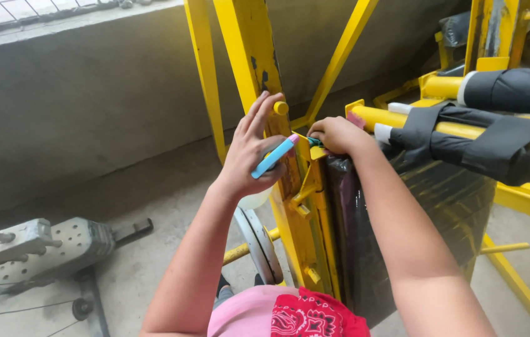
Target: Cleaning and disinfecting various weight training machines in a gym using a spray bottle and a cloth.
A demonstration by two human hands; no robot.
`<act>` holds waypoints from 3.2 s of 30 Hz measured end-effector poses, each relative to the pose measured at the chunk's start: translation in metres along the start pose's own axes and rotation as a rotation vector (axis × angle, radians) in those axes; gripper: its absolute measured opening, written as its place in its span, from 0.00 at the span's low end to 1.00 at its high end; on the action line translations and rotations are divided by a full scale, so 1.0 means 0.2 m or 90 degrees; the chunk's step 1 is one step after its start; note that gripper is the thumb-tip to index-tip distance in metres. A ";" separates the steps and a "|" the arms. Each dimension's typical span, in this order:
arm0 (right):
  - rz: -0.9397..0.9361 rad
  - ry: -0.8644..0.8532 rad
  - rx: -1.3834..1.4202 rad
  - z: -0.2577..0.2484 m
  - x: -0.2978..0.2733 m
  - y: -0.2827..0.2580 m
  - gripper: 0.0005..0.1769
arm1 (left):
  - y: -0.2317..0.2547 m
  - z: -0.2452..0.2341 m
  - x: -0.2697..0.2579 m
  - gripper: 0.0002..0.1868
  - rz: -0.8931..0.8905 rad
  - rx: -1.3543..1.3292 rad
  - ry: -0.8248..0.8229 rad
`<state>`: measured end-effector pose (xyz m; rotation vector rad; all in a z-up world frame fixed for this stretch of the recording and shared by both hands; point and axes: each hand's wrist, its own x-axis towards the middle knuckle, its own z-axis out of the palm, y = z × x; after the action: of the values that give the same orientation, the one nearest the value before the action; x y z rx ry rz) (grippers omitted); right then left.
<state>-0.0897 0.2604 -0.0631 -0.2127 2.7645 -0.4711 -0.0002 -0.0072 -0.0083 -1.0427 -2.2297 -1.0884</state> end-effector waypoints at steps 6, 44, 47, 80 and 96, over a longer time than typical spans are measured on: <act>-0.081 0.150 0.108 -0.05 -0.41 -0.20 0.12 | -0.01 0.01 0.00 0.15 0.014 -0.021 -0.012; -0.094 0.643 0.132 0.42 -0.80 1.22 0.27 | 0.63 0.90 0.15 0.13 0.006 -0.032 -0.112; -0.030 0.682 0.249 0.25 -0.63 1.31 0.18 | 0.64 0.91 0.17 0.12 -0.010 0.029 -0.156; 0.228 0.759 0.224 0.74 -1.06 0.38 0.26 | 0.42 0.80 0.23 0.10 0.073 -0.048 -0.177; -0.117 0.750 0.519 0.32 -0.92 -0.32 0.18 | 0.36 0.18 0.13 0.16 -0.118 -0.575 -0.045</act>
<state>0.1099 0.2177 -0.0446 0.0544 3.1896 -2.3016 0.0393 0.0616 0.0216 -1.2046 -1.8937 -2.2757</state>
